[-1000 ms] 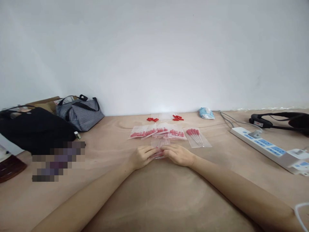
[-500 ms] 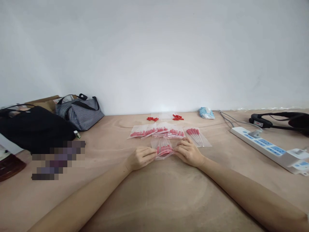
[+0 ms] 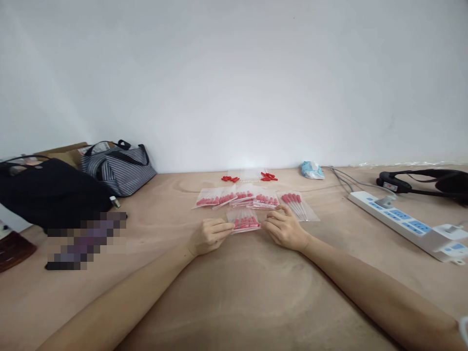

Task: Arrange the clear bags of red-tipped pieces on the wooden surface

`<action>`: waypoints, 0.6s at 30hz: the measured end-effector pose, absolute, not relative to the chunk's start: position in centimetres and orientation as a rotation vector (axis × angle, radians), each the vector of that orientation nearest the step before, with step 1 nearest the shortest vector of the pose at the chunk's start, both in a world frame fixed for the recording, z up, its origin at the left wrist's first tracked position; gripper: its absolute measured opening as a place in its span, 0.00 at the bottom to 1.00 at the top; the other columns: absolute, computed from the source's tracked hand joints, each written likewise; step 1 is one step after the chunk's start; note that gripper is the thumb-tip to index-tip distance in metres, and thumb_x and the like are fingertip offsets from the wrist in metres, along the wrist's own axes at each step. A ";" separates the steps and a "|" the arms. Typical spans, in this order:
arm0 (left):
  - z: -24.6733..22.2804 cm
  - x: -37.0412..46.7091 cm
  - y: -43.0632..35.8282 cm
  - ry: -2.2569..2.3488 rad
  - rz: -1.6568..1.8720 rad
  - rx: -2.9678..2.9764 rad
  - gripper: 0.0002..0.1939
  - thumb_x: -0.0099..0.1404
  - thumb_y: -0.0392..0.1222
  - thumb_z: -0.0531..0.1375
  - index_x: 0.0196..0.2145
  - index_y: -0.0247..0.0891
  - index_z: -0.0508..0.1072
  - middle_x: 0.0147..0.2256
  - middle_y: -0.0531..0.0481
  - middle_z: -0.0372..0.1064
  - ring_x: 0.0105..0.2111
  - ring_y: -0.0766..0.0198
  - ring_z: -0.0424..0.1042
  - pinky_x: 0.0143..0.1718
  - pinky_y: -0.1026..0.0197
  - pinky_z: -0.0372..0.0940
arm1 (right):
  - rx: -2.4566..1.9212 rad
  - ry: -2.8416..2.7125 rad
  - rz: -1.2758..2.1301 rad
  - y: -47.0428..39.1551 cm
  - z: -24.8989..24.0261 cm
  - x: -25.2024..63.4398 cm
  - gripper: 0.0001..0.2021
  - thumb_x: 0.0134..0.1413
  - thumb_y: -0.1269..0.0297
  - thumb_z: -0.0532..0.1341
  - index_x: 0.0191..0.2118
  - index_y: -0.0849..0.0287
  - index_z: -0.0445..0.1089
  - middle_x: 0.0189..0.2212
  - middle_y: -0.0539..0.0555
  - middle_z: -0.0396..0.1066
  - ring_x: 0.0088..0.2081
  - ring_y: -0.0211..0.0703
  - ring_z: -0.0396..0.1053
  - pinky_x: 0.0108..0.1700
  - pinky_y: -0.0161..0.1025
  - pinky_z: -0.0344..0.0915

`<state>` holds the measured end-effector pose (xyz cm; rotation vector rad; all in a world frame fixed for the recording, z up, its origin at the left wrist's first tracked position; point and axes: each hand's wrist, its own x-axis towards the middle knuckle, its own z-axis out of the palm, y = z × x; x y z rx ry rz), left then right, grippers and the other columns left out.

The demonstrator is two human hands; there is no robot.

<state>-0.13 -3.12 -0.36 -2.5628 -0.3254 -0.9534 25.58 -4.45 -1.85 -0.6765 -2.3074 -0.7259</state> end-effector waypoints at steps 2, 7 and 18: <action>-0.2 -0.1 -3.2 -0.330 -0.947 -2.555 0.10 0.59 0.30 0.52 0.34 0.38 0.70 0.32 0.50 0.74 0.27 0.66 0.71 0.27 0.64 0.68 | -0.687 -2.300 -0.748 -4.6 -1.7 25.5 0.11 0.54 0.75 0.47 0.28 0.59 0.64 0.21 0.48 0.67 0.32 0.36 0.62 0.45 0.44 0.50; 0.1 0.0 -3.3 -0.280 -0.976 -2.550 0.09 0.59 0.30 0.52 0.34 0.37 0.70 0.31 0.51 0.73 0.29 0.67 0.71 0.29 0.65 0.68 | -0.703 -2.252 -0.735 -5.0 -1.6 25.3 0.09 0.53 0.73 0.50 0.25 0.59 0.63 0.20 0.47 0.66 0.31 0.34 0.62 0.48 0.45 0.47; -0.4 0.7 -3.3 -0.287 -1.061 -2.500 0.07 0.57 0.30 0.55 0.35 0.35 0.69 0.32 0.50 0.73 0.31 0.68 0.71 0.34 0.65 0.69 | -0.725 -2.220 -0.626 -5.0 -1.7 24.5 0.05 0.51 0.67 0.54 0.29 0.59 0.65 0.24 0.48 0.67 0.30 0.36 0.61 0.45 0.45 0.48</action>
